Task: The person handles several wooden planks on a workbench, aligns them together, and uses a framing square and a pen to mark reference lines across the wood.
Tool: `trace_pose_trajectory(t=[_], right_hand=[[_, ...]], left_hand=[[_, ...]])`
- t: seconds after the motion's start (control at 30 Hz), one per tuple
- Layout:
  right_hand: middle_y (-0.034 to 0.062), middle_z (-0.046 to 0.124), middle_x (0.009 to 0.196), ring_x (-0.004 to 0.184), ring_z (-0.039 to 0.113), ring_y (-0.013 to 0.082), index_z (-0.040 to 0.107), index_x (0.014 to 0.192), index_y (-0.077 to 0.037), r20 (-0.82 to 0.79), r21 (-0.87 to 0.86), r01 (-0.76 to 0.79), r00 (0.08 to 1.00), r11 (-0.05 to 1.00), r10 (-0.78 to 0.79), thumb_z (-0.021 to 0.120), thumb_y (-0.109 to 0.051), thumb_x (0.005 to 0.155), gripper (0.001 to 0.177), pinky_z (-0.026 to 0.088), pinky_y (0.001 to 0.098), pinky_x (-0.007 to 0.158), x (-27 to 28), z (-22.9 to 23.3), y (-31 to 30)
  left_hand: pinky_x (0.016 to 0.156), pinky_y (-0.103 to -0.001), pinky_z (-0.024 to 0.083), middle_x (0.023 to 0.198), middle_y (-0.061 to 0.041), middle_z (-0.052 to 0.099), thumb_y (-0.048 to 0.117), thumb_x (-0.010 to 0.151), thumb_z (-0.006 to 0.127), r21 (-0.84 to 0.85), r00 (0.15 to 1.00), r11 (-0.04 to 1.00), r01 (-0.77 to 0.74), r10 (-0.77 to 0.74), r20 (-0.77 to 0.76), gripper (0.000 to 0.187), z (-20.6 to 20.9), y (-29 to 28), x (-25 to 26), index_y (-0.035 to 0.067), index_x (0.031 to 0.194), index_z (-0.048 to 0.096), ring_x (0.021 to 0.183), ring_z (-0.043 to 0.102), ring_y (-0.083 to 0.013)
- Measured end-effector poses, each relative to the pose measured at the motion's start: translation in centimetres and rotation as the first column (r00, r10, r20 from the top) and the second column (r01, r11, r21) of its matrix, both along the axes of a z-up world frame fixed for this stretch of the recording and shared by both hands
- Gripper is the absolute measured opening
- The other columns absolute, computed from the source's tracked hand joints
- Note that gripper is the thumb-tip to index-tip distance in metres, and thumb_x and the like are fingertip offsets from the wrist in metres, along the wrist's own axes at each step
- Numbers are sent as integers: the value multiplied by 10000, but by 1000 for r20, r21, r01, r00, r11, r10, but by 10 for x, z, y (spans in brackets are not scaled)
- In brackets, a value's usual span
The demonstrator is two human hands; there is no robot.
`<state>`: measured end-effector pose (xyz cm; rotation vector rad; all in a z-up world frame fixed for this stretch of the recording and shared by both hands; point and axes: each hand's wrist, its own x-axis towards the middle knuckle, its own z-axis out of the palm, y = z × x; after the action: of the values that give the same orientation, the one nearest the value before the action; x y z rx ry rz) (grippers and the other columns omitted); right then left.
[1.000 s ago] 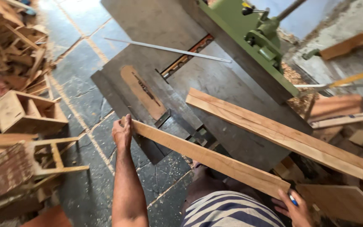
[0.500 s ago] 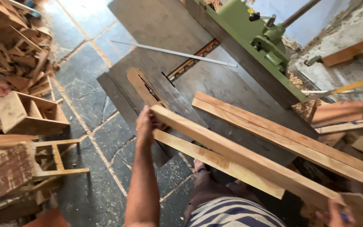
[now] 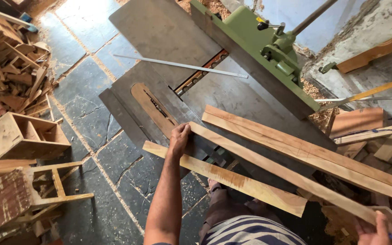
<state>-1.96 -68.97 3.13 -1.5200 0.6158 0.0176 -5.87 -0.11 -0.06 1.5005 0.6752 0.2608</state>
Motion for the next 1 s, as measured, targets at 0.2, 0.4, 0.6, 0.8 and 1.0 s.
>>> trace_pose_trajectory(t=[0.2,0.4,0.6,0.8,1.0], right_hand=[[76,506,1310,1118,541,199,413,1519,-99,-3,116,26,1000,993,-25,592,-454,1148,544,499,435,971,1,-3,-12],[35,515,1154,837,507,102,432,1536,-141,56,346,-178,984,921,169,663,-398,1113,546,494,365,910,2,-6,-46],[210,484,1319,1162,585,330,343,1589,-132,-115,-37,-311,945,950,305,557,-515,1029,711,517,605,968,11,-3,-62],[139,425,1519,1352,479,346,327,1649,-243,-168,88,-19,985,996,33,544,-554,1093,673,382,643,1113,13,-20,-49],[147,550,1492,1375,474,261,465,1302,-105,379,-358,-276,830,892,409,539,-153,1100,221,384,501,1212,9,-8,-23]], left_hand=[[923,-314,564,1099,-65,727,252,987,592,-542,994,839,-49,95,57,422,10,-11,-1,-16,1312,623,1012,694,-185],[937,-346,564,1125,-68,716,155,982,666,-597,991,802,-31,104,89,340,9,-18,-14,7,1287,634,1020,680,-181],[916,-328,552,1148,-44,703,113,1006,668,-590,989,806,49,42,140,351,12,-12,-23,36,1348,657,1006,648,-145],[983,-283,510,1227,-47,702,68,1015,599,-382,984,920,88,-20,177,314,19,-21,-10,49,1323,659,1107,635,-127],[1079,-296,454,1403,-58,635,74,1031,598,126,980,991,53,-75,184,177,14,-37,5,-12,1156,689,1283,589,-143]])
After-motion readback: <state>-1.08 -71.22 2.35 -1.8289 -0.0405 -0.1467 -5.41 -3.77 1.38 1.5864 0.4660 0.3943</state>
